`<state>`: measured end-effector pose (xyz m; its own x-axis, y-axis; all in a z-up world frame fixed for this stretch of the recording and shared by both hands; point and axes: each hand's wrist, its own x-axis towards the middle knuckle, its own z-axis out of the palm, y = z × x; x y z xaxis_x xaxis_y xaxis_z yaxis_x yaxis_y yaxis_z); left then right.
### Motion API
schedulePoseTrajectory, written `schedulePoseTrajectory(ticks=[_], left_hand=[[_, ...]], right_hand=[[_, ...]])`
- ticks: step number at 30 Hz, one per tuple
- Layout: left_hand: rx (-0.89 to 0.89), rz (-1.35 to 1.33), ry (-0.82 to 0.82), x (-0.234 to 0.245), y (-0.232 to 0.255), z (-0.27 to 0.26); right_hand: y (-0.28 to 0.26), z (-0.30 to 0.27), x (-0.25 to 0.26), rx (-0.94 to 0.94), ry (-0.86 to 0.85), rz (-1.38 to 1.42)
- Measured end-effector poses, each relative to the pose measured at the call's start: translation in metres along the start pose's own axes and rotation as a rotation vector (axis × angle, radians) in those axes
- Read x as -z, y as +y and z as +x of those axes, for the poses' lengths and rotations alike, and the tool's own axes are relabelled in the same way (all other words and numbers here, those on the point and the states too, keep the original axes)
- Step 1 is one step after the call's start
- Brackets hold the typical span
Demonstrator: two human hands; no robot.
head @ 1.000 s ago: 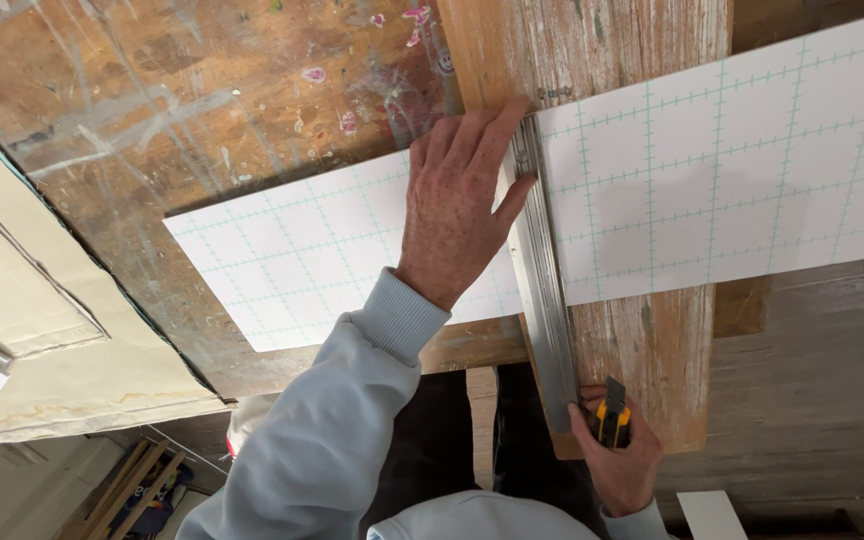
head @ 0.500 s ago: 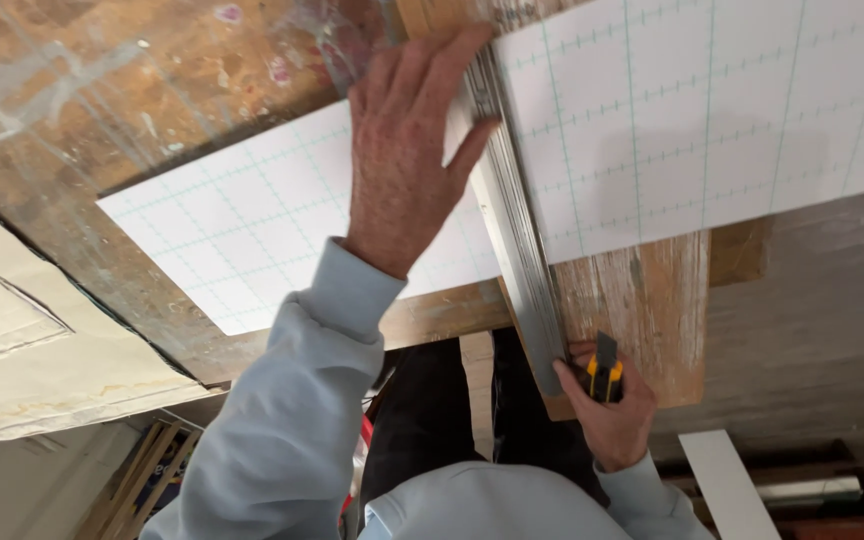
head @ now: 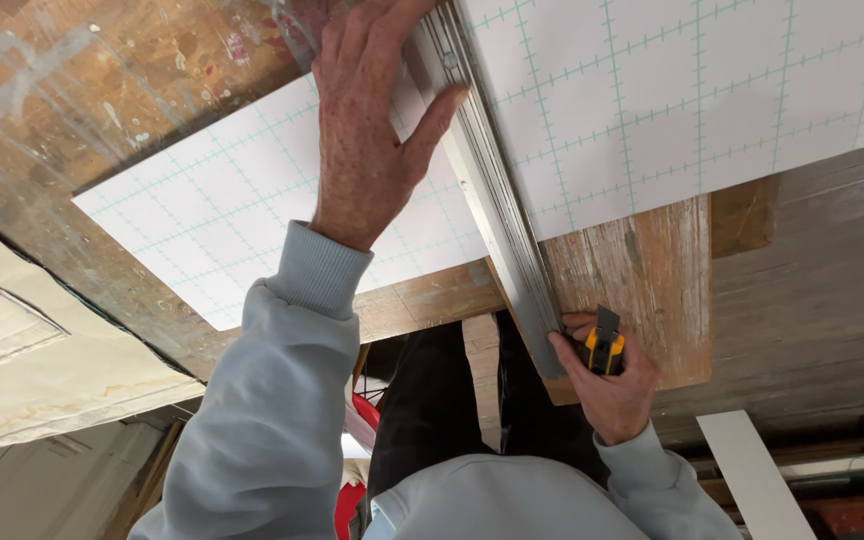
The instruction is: Measuring and cutting pieces of white foam board using a straight edge and a utility knife.
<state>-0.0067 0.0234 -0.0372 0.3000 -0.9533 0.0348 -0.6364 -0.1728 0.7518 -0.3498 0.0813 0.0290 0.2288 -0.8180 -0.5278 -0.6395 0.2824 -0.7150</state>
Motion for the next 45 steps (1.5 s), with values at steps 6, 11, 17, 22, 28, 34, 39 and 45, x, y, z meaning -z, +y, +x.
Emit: schedulePoseTrajectory(ticks=[6, 11, 17, 22, 28, 34, 39, 45], left_hand=[[-0.011, -0.033, 0.012, -0.001, -0.004, -0.003], [0.017, -0.043, -0.004, 0.000, -0.005, -0.004], [0.014, -0.040, -0.023, 0.001, -0.008, -0.005], [0.029, -0.046, -0.026, 0.001, -0.006, -0.004], [0.037, 0.022, 0.022, -0.007, -0.008, -0.004], [0.026, -0.039, 0.058, 0.002, 0.005, 0.001], [0.046, -0.113, 0.080, -0.002, 0.004, 0.002], [0.047, -0.109, 0.101, -0.005, 0.003, 0.000]], right_hand=[[0.005, -0.001, -0.001, -0.026, -0.006, 0.043], [0.003, -0.001, 0.000, -0.070, -0.001, -0.034], [0.002, -0.001, -0.002, -0.018, -0.010, 0.007], [0.001, -0.001, -0.002, 0.001, -0.005, -0.035], [-0.003, -0.002, -0.002, -0.043, -0.003, 0.006], [-0.003, -0.001, -0.003, 0.007, 0.017, -0.117], [0.003, -0.002, -0.004, -0.025, 0.021, -0.068], [0.001, -0.001, -0.005, -0.029, 0.015, -0.059]])
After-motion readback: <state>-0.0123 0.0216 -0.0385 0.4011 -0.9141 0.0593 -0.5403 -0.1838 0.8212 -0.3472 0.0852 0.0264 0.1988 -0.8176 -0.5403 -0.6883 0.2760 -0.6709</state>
